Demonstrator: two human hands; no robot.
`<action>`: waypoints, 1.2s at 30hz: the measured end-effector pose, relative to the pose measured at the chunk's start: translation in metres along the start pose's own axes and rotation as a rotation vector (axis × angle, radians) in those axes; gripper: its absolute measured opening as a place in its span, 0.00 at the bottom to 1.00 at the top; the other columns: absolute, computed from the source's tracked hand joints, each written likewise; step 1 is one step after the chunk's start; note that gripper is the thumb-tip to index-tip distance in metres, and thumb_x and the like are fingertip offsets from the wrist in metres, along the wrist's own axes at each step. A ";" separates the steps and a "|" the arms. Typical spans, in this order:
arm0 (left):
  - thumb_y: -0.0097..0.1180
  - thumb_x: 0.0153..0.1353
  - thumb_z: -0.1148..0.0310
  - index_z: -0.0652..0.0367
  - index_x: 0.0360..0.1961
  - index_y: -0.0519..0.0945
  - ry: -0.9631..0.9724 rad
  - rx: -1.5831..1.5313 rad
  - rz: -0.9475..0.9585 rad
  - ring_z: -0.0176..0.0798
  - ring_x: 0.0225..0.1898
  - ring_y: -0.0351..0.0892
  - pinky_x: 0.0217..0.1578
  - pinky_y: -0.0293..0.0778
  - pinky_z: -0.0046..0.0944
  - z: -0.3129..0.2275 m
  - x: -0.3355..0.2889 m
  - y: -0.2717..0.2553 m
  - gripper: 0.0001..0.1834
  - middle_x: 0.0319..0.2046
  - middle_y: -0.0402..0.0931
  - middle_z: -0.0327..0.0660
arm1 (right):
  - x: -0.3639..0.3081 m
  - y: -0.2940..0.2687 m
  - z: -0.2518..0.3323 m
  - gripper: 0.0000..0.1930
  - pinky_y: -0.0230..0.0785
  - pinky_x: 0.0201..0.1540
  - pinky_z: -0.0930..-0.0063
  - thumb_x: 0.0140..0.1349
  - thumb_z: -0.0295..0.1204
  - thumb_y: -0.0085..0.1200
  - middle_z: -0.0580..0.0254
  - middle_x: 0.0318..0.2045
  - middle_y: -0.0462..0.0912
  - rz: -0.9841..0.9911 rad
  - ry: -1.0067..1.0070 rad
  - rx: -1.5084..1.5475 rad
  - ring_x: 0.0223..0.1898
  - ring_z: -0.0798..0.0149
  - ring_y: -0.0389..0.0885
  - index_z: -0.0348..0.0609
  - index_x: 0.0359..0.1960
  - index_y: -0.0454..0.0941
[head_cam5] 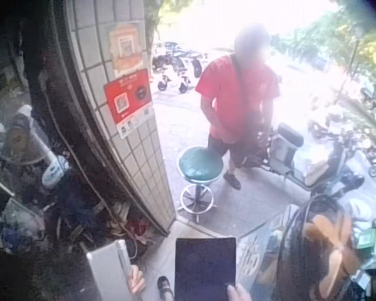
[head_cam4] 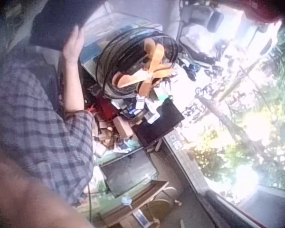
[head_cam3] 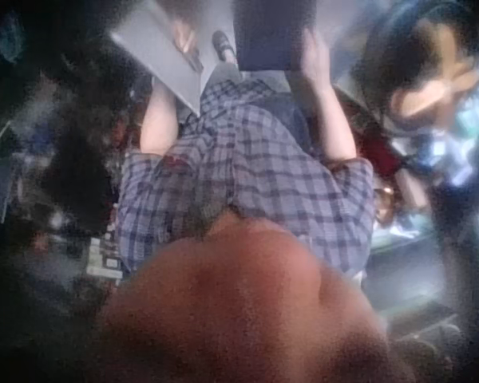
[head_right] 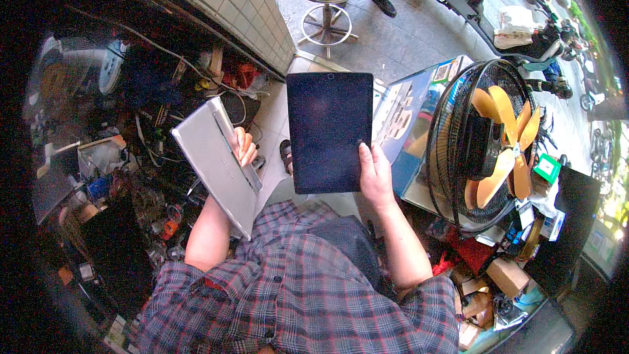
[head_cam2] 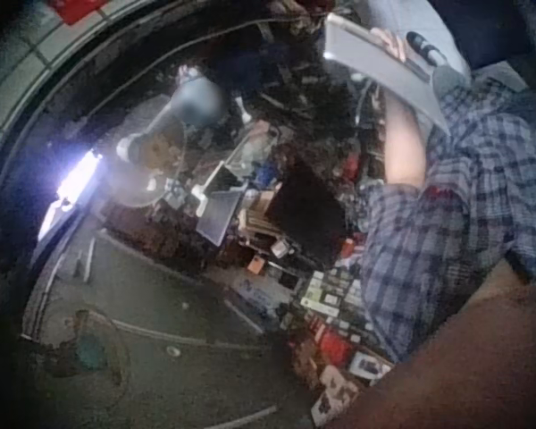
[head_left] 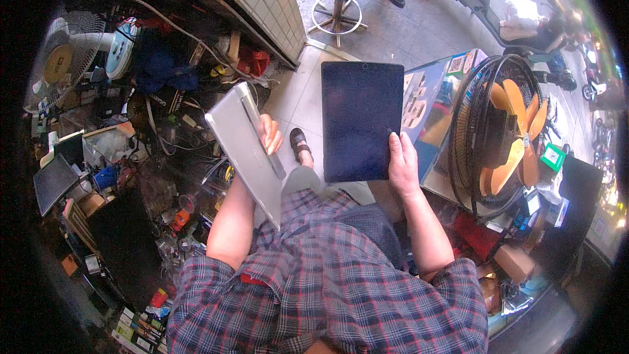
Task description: The person uses a screwdriver to adjust components on a small black device. They then receive a tablet and a phone from a customer, inspect them, and place them on a workbench.
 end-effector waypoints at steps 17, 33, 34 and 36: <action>0.53 0.73 0.51 0.67 0.77 0.55 -0.087 -0.216 -0.120 0.45 0.36 0.77 0.40 0.76 0.42 0.032 0.005 0.008 0.41 0.59 0.72 0.58 | -0.012 0.020 0.050 0.10 0.74 0.31 0.58 0.63 0.31 0.68 0.53 0.27 0.81 -0.008 -0.621 -0.555 0.27 0.47 0.82 0.40 0.40 0.80; 0.42 0.78 0.46 0.61 0.61 0.74 0.098 -0.224 -0.424 0.48 0.57 0.67 0.59 0.72 0.47 0.020 0.008 0.066 0.28 0.56 0.71 0.51 | -0.032 0.150 0.128 0.13 0.73 0.41 0.60 0.61 0.32 0.65 0.56 0.34 0.76 0.357 -0.617 -0.804 0.37 0.55 0.78 0.39 0.42 0.78; 0.42 0.77 0.46 0.59 0.60 0.75 0.125 -0.236 -0.388 0.48 0.56 0.67 0.58 0.71 0.47 0.017 0.010 0.072 0.28 0.56 0.71 0.50 | -0.034 0.150 0.128 0.15 0.72 0.42 0.59 0.61 0.33 0.65 0.56 0.35 0.76 0.381 -0.604 -0.786 0.38 0.54 0.78 0.38 0.45 0.78; 0.43 0.77 0.48 0.59 0.55 0.76 0.154 -0.274 -0.366 0.47 0.53 0.65 0.56 0.70 0.43 0.015 0.010 0.065 0.24 0.53 0.69 0.49 | -0.040 0.152 0.128 0.21 0.71 0.44 0.57 0.60 0.33 0.66 0.56 0.38 0.75 0.437 -0.589 -0.748 0.41 0.53 0.77 0.37 0.52 0.77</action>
Point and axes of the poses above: each hand's wrist, its own x-axis towards the middle knuckle, its own y-axis out of the palm, z = x × y, the point moved 2 cm from there along x, towards the middle knuckle
